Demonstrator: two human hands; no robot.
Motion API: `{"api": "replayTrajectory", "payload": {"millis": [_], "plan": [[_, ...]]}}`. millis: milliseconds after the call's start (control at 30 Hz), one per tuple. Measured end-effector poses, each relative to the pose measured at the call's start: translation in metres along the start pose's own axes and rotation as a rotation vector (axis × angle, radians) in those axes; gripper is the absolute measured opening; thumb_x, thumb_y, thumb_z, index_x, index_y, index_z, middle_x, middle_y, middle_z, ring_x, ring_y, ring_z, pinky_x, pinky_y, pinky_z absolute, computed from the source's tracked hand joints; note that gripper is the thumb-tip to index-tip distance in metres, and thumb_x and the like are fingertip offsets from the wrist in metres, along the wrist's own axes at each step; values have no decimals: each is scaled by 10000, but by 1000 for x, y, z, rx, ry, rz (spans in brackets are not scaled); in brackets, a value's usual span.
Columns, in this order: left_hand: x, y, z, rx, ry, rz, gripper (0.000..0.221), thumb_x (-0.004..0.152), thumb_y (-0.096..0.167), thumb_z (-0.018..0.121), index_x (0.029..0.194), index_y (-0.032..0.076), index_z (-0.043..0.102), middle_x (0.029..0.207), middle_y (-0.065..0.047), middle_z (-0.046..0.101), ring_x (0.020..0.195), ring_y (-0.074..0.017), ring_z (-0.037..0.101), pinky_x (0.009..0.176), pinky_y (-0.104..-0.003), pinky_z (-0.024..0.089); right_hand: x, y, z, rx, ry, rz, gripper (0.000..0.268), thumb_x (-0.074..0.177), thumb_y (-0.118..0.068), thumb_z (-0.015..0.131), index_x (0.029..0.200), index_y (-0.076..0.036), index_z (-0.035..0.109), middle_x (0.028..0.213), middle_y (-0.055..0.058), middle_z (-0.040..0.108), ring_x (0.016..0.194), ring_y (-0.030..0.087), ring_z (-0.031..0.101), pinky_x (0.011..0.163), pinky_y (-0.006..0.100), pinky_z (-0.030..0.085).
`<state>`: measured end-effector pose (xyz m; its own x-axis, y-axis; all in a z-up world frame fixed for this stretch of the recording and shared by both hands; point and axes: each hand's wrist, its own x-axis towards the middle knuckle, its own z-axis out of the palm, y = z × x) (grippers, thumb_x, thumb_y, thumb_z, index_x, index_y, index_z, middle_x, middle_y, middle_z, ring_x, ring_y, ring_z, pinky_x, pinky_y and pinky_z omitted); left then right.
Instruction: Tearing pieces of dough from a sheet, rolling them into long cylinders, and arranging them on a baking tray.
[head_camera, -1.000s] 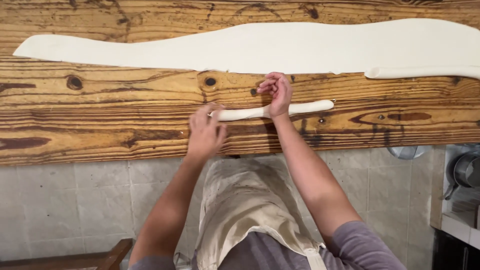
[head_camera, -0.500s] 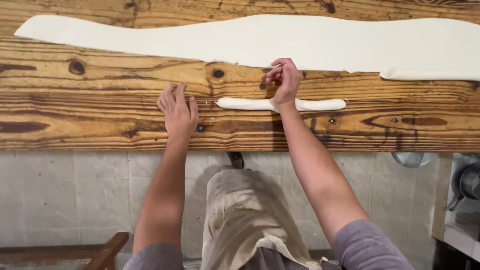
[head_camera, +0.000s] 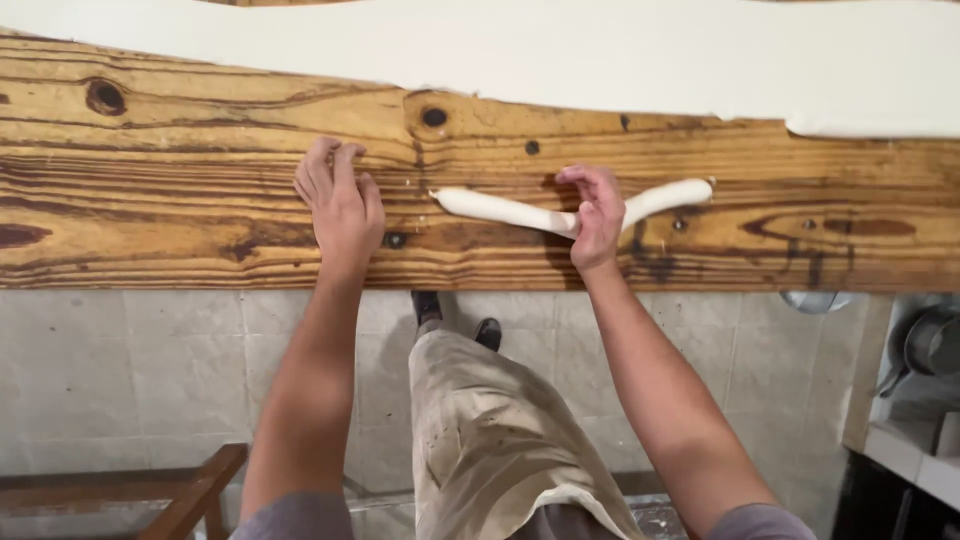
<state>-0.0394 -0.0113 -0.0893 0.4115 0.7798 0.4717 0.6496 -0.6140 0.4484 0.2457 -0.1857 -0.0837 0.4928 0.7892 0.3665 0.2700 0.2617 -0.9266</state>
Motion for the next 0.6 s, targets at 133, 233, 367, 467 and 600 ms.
{"api": "replayTrajectory", "payload": {"millis": [133, 233, 367, 467, 600], "plan": [[4, -9, 8, -43, -14, 0, 331, 889, 149, 596, 1219, 126, 585, 1273, -99, 408, 1117, -330, 404, 1050, -427, 306, 38, 52, 7, -122, -42, -200, 579, 1012, -400, 454, 1167, 141, 586, 1098, 236, 574, 1041, 368, 674, 989, 419, 544], [6, -1, 0, -52, 8, 6, 319, 922, 213, 579, 1223, 109, 594, 1281, -112, 412, 1119, -334, 408, 1051, -432, 299, 73, 45, 20, -107, -32, -258, 575, 1043, -427, 454, 1195, 122, 534, 1125, 214, 544, 1108, 361, 650, 1048, 428, 501], [13, 12, -17, -130, -111, -73, 305, 943, 187, 551, 1202, 26, 555, 1312, -180, 369, 1132, -352, 389, 978, -509, 314, 102, 25, 30, -37, 71, -155, 350, 1020, -295, 443, 1214, -10, 505, 1125, 153, 565, 1056, 298, 599, 968, 423, 558], [13, 18, -24, -164, -118, -76, 349, 997, 300, 457, 1191, 24, 548, 1279, -185, 375, 1124, -351, 393, 973, -503, 313, 84, 15, 25, 119, 78, 48, 348, 962, -248, 449, 1229, -32, 501, 1139, 148, 597, 1069, 284, 613, 977, 392, 534], [13, 23, -28, -204, -61, -52, 453, 1071, 399, 350, 1172, 8, 556, 1265, -153, 384, 1102, -321, 390, 990, -479, 311, 47, 4, 20, 319, 55, 256, 453, 1035, -501, 437, 1251, -108, 505, 1181, 105, 647, 1123, 280, 650, 1050, 420, 515]]}}
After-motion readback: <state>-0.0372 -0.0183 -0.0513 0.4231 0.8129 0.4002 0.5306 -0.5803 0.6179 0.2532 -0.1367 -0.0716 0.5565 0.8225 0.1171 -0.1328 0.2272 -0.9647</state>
